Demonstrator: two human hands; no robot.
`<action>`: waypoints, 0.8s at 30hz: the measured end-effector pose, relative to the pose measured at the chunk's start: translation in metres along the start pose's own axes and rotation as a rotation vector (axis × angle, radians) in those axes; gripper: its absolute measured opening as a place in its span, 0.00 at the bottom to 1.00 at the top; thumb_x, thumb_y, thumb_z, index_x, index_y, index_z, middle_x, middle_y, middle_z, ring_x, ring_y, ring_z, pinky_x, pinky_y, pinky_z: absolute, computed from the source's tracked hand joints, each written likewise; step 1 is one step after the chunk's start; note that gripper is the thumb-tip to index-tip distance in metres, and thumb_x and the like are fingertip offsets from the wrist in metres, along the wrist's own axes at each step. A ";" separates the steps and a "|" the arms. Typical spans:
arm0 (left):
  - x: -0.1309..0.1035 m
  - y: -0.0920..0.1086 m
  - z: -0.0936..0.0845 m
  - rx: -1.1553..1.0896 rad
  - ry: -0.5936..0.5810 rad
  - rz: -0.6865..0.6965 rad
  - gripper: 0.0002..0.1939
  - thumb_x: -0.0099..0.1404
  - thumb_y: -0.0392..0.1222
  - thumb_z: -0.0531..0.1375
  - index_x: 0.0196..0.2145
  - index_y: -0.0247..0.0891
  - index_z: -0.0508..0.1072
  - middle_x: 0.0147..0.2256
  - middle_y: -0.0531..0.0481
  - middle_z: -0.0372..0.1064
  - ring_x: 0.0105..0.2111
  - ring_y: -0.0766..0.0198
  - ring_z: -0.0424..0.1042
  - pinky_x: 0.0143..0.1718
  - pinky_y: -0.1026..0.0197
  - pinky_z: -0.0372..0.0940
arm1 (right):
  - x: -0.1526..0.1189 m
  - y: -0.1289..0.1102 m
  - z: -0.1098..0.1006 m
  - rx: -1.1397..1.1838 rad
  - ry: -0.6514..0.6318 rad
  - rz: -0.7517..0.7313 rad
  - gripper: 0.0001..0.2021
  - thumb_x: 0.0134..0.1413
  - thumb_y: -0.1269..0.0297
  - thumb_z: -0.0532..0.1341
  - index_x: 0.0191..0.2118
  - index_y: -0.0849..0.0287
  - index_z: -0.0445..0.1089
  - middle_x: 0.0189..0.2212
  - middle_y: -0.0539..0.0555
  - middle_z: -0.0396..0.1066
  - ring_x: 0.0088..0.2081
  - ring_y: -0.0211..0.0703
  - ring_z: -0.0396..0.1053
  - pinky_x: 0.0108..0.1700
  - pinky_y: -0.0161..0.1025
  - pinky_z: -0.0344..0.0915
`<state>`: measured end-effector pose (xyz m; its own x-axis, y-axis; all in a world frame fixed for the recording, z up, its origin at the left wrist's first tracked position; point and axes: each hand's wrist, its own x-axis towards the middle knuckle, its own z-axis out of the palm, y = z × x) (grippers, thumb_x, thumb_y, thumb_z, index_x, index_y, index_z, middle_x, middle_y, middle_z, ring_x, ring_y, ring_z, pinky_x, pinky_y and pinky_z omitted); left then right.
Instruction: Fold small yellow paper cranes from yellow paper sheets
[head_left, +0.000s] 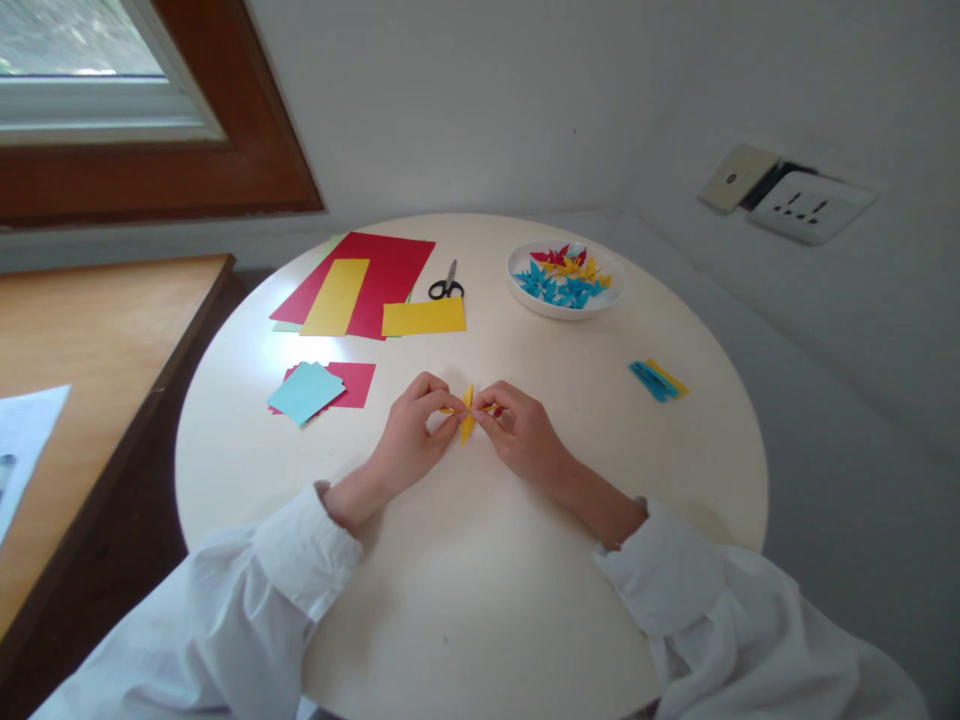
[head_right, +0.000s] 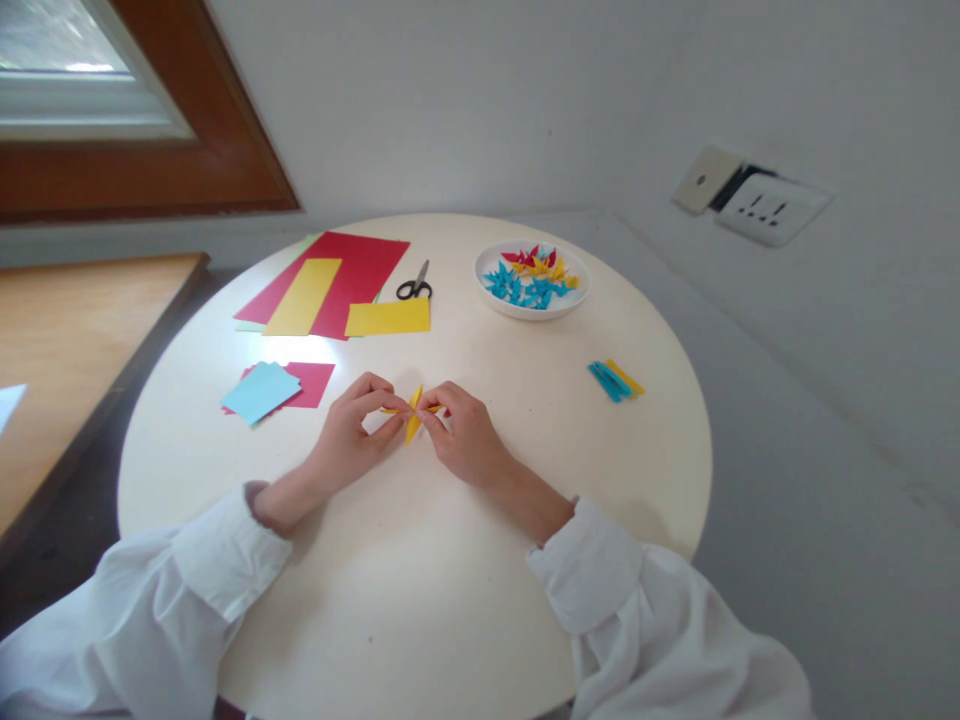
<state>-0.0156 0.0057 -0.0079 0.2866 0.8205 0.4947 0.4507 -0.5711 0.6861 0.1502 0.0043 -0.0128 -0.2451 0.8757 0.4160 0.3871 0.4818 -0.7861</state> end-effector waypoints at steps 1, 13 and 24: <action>0.000 0.000 0.000 0.001 0.000 0.002 0.05 0.58 0.30 0.57 0.29 0.38 0.71 0.31 0.52 0.61 0.29 0.68 0.65 0.28 0.65 0.62 | 0.000 0.000 0.000 0.000 0.000 0.001 0.04 0.52 0.69 0.56 0.28 0.57 0.64 0.28 0.51 0.68 0.31 0.38 0.67 0.33 0.36 0.64; 0.004 -0.003 0.000 -0.207 0.045 -0.181 0.02 0.57 0.37 0.61 0.31 0.37 0.73 0.31 0.50 0.65 0.31 0.66 0.68 0.33 0.63 0.64 | 0.003 -0.001 -0.002 0.124 0.066 0.102 0.03 0.50 0.66 0.60 0.28 0.57 0.69 0.27 0.50 0.70 0.31 0.38 0.68 0.33 0.36 0.63; 0.009 0.001 -0.003 -0.555 -0.158 -0.436 0.12 0.59 0.48 0.61 0.37 0.38 0.72 0.34 0.49 0.73 0.32 0.65 0.72 0.32 0.64 0.64 | 0.002 -0.007 -0.004 0.167 0.128 0.052 0.03 0.48 0.67 0.63 0.27 0.56 0.71 0.27 0.49 0.71 0.31 0.38 0.67 0.33 0.36 0.63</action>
<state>-0.0155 0.0125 -0.0012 0.3166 0.9467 0.0594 0.0681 -0.0852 0.9940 0.1505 0.0024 -0.0051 -0.1095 0.9012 0.4193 0.2406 0.4334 -0.8685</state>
